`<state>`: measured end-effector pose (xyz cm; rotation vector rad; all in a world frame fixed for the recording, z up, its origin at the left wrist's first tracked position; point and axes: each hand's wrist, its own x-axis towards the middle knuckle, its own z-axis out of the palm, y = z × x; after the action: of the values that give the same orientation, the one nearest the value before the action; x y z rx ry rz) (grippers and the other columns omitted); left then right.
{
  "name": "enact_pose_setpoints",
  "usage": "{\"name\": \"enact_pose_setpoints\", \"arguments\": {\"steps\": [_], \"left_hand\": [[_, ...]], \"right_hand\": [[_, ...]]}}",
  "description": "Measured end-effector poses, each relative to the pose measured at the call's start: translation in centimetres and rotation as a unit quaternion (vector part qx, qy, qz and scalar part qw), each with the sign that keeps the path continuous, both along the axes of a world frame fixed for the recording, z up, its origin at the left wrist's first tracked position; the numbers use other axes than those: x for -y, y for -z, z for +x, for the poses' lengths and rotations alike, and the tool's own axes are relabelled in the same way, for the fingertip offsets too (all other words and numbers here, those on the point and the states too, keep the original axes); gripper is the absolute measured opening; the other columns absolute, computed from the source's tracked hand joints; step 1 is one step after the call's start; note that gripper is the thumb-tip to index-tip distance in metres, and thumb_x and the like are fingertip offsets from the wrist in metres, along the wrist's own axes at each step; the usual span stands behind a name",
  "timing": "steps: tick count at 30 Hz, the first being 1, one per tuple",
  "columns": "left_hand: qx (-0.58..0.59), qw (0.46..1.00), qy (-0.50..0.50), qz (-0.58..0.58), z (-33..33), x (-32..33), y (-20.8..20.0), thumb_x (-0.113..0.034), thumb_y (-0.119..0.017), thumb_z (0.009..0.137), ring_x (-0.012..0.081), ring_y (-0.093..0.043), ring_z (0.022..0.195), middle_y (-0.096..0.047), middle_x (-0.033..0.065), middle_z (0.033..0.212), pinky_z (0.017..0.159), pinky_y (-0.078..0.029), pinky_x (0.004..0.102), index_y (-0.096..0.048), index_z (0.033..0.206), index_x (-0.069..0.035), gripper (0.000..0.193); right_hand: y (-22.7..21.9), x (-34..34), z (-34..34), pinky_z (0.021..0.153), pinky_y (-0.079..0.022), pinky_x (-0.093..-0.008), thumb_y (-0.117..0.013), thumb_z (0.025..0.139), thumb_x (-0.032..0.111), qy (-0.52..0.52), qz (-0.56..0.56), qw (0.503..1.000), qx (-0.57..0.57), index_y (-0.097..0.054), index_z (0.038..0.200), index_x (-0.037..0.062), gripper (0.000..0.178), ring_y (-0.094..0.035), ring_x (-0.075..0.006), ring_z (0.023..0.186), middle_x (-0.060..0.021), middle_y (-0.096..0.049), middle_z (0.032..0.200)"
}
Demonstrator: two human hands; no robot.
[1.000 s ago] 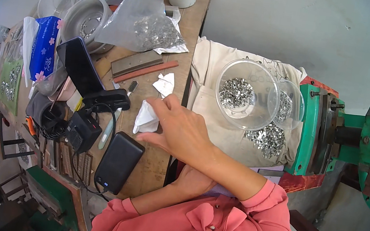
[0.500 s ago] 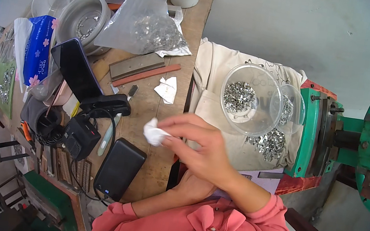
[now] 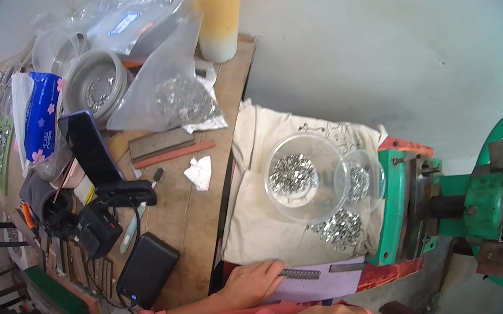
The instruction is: The person places small silver metal pieces into a long metal strip with slots, then inserts the strip into a green press machine to secure the pieces. The person repeats this process, occasionally wiping the strip with a tissue.
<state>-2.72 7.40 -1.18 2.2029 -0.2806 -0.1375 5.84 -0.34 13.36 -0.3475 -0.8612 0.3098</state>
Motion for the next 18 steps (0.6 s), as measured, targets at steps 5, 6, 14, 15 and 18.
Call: {"name": "enact_pose_setpoints", "arguments": {"steps": [5, 6, 14, 15, 18], "left_hand": [[-0.041, 0.999, 0.017, 0.003, 0.1, -0.2, -0.4, -0.028, -0.065, 0.094, 0.0298, -0.069, 0.081, -0.068, 0.0116, 0.09, 0.068, -0.055, 0.0404, -0.055, 0.112, -0.008, 0.029], [-0.056, 0.998, 0.018, -0.005, 0.0, -0.2, -0.2, -0.028, -0.065, 0.094, 0.0307, -0.07, 0.083, -0.069, 0.0115, 0.094, 0.069, -0.056, 0.0414, -0.056, 0.115, -0.008, 0.031], [-0.09, 0.995, 0.015, -0.032, -0.1, -0.5, -0.7, -0.027, -0.063, 0.096, 0.0323, -0.07, 0.088, -0.069, 0.013, 0.097, 0.073, -0.056, 0.0435, -0.056, 0.117, -0.008, 0.03], [-0.077, 0.996, 0.014, -0.035, 0.1, -0.6, -0.7, -0.027, -0.063, 0.096, 0.0326, -0.07, 0.086, -0.069, 0.0134, 0.094, 0.071, -0.056, 0.0437, -0.055, 0.115, -0.008, 0.028], [-0.129, 0.987, 0.011, -0.099, -0.1, -0.3, -0.3, -0.026, -0.061, 0.096, 0.0359, -0.069, 0.089, -0.069, 0.0154, 0.096, 0.073, -0.056, 0.0468, -0.058, 0.111, -0.007, 0.024]], "right_hand": [[-0.8, 1.5, 0.9, 0.085, -0.061, -0.0496, -0.071, 0.091, 0.001, -0.089, -0.105, 0.99, -0.019, -0.069, 0.112, -0.0129, 0.025, -0.071, -0.0439, 0.098, -0.0352, -0.068, 0.107], [-0.5, 1.3, 0.5, 0.083, -0.061, -0.0488, -0.072, 0.091, 0.001, -0.077, -0.097, 0.991, -0.042, -0.069, 0.111, -0.0122, 0.025, -0.072, -0.0428, 0.096, -0.0344, -0.069, 0.104], [0.0, -1.9, 2.6, 0.067, -0.059, -0.0423, -0.069, 0.095, 0.005, -0.046, -0.021, 0.999, 0.002, -0.07, 0.102, -0.0118, 0.019, -0.074, -0.038, 0.081, -0.0307, -0.07, 0.096], [0.4, -1.6, 2.2, 0.068, -0.059, -0.0421, -0.068, 0.093, 0.005, -0.015, -0.115, 0.992, -0.052, -0.069, 0.099, -0.0101, 0.016, -0.073, -0.0356, 0.08, -0.0273, -0.07, 0.094], [2.4, 1.8, 0.2, 0.069, -0.057, -0.0417, -0.064, 0.09, 0.003, 0.071, -0.382, 0.896, -0.215, -0.064, 0.092, -0.0049, 0.008, -0.07, -0.0284, 0.078, -0.017, -0.07, 0.089]]}}
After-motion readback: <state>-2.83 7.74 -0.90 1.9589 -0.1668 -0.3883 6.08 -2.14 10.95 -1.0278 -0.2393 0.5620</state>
